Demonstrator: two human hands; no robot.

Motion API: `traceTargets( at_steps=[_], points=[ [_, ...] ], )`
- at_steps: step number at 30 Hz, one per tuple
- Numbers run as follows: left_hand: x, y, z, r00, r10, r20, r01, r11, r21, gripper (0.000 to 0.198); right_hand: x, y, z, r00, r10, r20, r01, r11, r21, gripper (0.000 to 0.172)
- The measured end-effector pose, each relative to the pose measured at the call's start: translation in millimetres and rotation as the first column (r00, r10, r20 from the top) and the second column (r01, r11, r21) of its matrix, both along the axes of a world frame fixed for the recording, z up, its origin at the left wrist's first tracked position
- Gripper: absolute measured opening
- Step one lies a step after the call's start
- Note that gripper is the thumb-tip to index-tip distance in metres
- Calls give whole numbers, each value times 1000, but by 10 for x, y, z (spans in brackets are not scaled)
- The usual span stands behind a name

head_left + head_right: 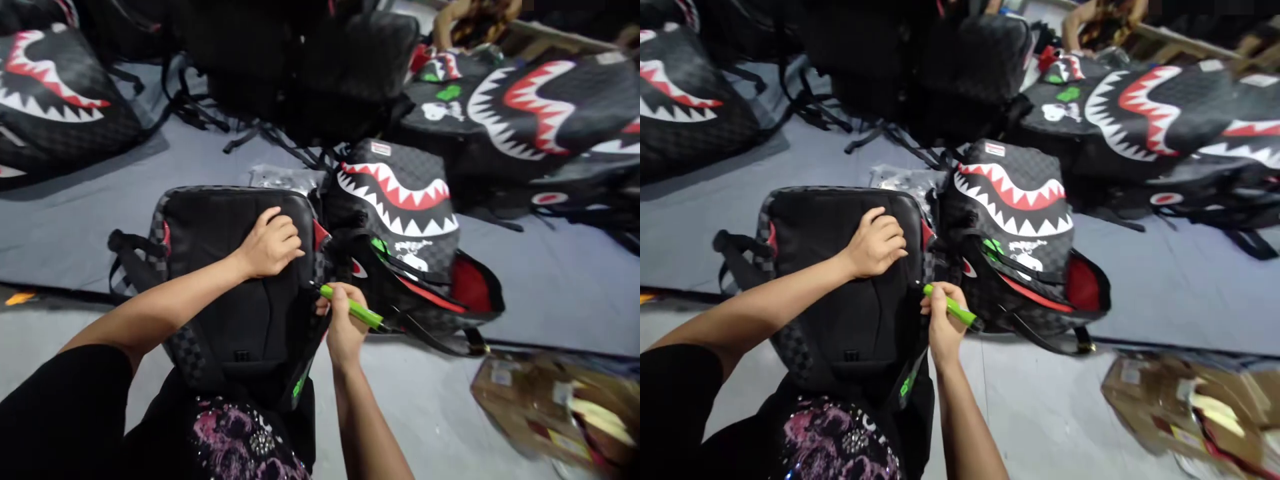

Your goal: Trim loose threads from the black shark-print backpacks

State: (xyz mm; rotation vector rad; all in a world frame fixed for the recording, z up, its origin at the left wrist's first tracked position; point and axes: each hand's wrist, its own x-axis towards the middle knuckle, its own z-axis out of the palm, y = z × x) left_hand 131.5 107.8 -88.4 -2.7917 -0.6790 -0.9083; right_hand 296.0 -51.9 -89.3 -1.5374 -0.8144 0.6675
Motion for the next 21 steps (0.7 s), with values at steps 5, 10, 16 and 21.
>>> traceTargets(
  at_steps=[5, 10, 16, 21],
  points=[
    [56, -76, 29, 996, -5, 93, -7, 991, 131, 33, -93, 56, -191, 999, -39, -23, 39, 999, 4, 36],
    [49, -72, -33, 990, -40, 134, 21, 991, 135, 26, -23, 104, -264, 993, 49, 104, -44, 998, -55, 34],
    [76, -41, 39, 1000, 5, 20, -6, 999, 45, 39, 29, -87, -200, 970, 100, 223, -74, 990, -122, 38],
    [214, -126, 494, 894, -145, -424, 112, 988, -102, 57, 178, 382, -402, 852, 297, 431, -276, 955, -112, 44]
  ],
)
